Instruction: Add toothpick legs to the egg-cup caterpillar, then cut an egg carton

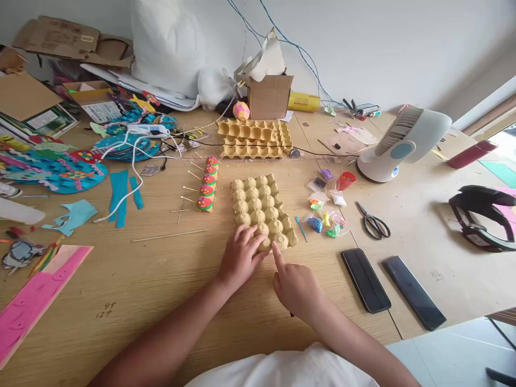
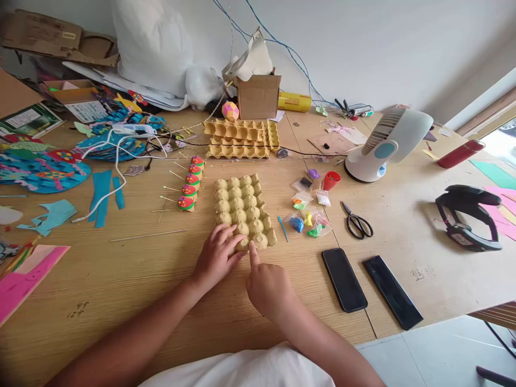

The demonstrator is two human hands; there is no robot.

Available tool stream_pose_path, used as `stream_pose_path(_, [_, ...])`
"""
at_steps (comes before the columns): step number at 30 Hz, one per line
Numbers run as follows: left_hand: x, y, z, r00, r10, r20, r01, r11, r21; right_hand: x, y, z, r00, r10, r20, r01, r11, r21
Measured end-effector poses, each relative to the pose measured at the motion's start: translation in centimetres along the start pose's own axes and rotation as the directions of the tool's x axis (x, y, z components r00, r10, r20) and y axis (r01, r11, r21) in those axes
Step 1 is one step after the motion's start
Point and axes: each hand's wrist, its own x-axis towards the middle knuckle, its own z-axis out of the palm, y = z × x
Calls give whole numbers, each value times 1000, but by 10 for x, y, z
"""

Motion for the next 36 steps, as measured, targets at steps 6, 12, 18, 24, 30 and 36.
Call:
stream_pose_path(6, [2, 1, -1, 1000, -7, 17, 7, 1000, 0, -4, 5, 6, 1000, 2, 7, -2, 1000, 27])
stream_pose_path(12, [1, 1, -1, 1000, -13, 7, 13, 1000, -6, 4, 3, 7, 1000, 24, -21, -23, 1000, 19])
stream_pose_path(18, [1, 2, 0, 1000, -13, 12, 13, 1000, -9, 0, 6, 7, 1000, -3, -16, 3, 999, 41])
stream_pose_path(24, [0, 1, 1, 1000, -15, -8, 15, 1000, -18, 3, 4, 7, 1000, 22, -15, -21, 999, 51])
stream_pose_path(30, [1, 2, 0, 1000, -16, 3, 16, 1000, -20, 2, 7, 8, 1000, -3, 1, 3, 999, 48])
stream_pose_path(36, [0, 2, 1, 1000, -14, -4, 14, 1000, -7, 1, 2, 9, 1000, 13, -13, -13, 1000, 3])
